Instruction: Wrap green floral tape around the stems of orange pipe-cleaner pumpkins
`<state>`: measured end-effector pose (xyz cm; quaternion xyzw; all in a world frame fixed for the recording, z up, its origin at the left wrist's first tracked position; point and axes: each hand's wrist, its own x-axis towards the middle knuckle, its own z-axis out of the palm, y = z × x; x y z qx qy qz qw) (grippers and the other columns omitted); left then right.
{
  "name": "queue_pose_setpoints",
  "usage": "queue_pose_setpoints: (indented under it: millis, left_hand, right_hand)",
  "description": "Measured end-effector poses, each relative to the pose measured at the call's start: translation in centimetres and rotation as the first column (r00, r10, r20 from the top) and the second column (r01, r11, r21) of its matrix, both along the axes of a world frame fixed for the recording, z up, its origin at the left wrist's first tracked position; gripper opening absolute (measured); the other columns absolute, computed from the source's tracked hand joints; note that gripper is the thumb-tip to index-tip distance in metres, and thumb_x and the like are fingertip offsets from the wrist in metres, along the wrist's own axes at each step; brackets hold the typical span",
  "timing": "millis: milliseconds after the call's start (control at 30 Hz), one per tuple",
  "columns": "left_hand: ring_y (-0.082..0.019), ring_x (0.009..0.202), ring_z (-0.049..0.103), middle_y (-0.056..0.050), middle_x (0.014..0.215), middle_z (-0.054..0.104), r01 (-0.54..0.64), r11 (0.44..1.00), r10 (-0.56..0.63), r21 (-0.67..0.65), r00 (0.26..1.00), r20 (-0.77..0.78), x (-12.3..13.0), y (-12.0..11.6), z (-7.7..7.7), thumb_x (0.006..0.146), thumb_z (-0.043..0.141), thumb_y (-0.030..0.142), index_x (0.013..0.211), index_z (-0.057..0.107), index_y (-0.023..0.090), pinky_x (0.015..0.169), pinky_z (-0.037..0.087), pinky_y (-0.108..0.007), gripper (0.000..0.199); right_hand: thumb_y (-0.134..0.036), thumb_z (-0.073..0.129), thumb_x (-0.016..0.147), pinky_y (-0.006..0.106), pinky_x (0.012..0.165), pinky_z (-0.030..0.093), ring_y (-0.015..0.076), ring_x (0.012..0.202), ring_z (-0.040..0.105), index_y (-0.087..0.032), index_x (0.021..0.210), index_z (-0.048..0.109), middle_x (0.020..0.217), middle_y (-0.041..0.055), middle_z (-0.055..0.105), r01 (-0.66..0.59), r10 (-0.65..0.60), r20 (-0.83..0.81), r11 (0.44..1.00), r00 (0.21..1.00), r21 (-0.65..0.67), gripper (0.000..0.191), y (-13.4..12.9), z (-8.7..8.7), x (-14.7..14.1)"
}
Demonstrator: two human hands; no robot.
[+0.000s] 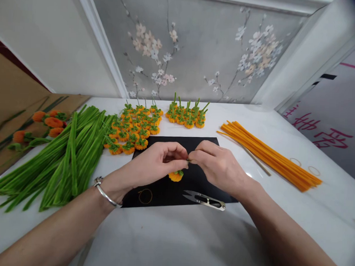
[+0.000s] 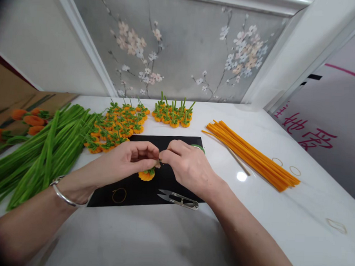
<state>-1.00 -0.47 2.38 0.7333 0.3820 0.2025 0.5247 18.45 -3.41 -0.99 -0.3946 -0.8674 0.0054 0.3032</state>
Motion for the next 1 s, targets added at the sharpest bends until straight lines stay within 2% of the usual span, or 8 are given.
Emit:
queue_pose_setpoints:
  millis: [167, 367, 533, 667, 767, 867, 1000]
  left_hand:
    - [-0.009, 0.06, 0.053, 0.002, 0.065, 0.06, -0.055, 0.99, 0.067, 0.127, 0.994, -0.09, 0.36, -0.26, -0.16, 0.075, 0.066, 0.028, 0.071, 0.064, 0.015, 0.057, 0.041, -0.019, 0.014]
    - [-0.007, 0.057, 0.047, 0.002, 0.063, 0.057, 0.01, 0.999, -0.008, 0.032, 0.998, -0.057, -0.17, 0.14, 0.19, 0.076, 0.064, 0.022, 0.071, 0.064, 0.013, 0.053, 0.039, -0.018, 0.01]
    - [-0.006, 0.055, 0.045, 0.003, 0.062, 0.054, 0.024, 1.0, -0.023, 0.016, 0.999, -0.04, -0.3, 0.12, 0.45, 0.076, 0.064, 0.023, 0.071, 0.062, 0.013, 0.052, 0.037, -0.017, 0.011]
    - [-0.007, 0.056, 0.048, 0.003, 0.064, 0.056, 0.04, 0.999, -0.041, -0.021, 0.998, -0.04, -0.41, 0.2, 0.52, 0.077, 0.062, 0.024, 0.073, 0.062, 0.014, 0.052, 0.038, -0.018, 0.011]
    - [-0.009, 0.062, 0.054, 0.001, 0.071, 0.061, 0.077, 0.996, -0.079, -0.036, 0.995, -0.058, -0.58, 0.29, 0.55, 0.079, 0.06, 0.025, 0.08, 0.063, 0.015, 0.057, 0.043, -0.02, 0.011]
    - [-0.013, 0.073, 0.059, -0.001, 0.082, 0.065, 0.047, 0.996, -0.04, 0.076, 0.995, -0.092, -0.37, 0.04, 0.4, 0.075, 0.064, 0.026, 0.087, 0.063, 0.016, 0.067, 0.047, -0.025, 0.015]
    - [-0.015, 0.076, 0.059, 0.001, 0.082, 0.066, -0.098, 0.948, 0.139, 0.303, 0.983, -0.116, 0.41, -0.59, -0.35, 0.072, 0.068, 0.027, 0.087, 0.061, 0.02, 0.071, 0.046, -0.026, 0.018]
  right_hand:
    - [-0.009, 0.042, 0.09, 0.023, 0.06, 0.04, 0.0129, 0.07, 0.05, -0.017, 0.085, 0.061, 0.08, 0.0038, 0.055, -0.011, 0.011, 0.022, 1.0, 1.0, -0.006, 0.022, -0.02, -0.12, -0.21]
    - [-0.006, 0.043, 0.088, 0.025, 0.067, 0.045, 0.014, 0.077, 0.053, -0.017, 0.092, 0.058, 0.086, 0.0054, 0.058, -0.076, 0.073, -0.06, 0.995, 0.996, -0.06, 0.019, -0.14, -0.08, -0.31]
    - [-0.004, 0.041, 0.087, 0.025, 0.067, 0.047, 0.0146, 0.078, 0.054, -0.017, 0.092, 0.057, 0.087, 0.0058, 0.058, -0.083, 0.075, -0.1, 0.994, 0.992, -0.076, 0.022, -0.2, 0.07, -0.26]
    - [-0.004, 0.042, 0.086, 0.025, 0.067, 0.047, 0.0147, 0.078, 0.054, -0.017, 0.089, 0.058, 0.087, 0.0057, 0.058, -0.065, 0.056, -0.125, 0.995, 0.991, -0.07, 0.021, -0.18, 0.12, -0.29]
    - [-0.004, 0.042, 0.087, 0.025, 0.067, 0.046, 0.0147, 0.077, 0.054, -0.017, 0.086, 0.058, 0.084, 0.0056, 0.057, -0.054, 0.045, -0.132, 0.997, 0.99, -0.062, 0.021, -0.1, 0.17, -0.19]
    - [-0.005, 0.042, 0.087, 0.025, 0.067, 0.045, 0.0149, 0.075, 0.054, -0.017, 0.085, 0.058, 0.082, 0.0057, 0.056, -0.04, 0.032, -0.144, 0.998, 0.989, -0.052, 0.02, -0.01, 0.22, -0.02]
    - [-0.008, 0.043, 0.088, 0.025, 0.067, 0.045, 0.0148, 0.075, 0.053, -0.017, 0.085, 0.058, 0.084, 0.0058, 0.056, -0.012, 0.005, -0.105, 0.998, 0.995, -0.065, 0.017, 0.02, 0.1, -0.02]
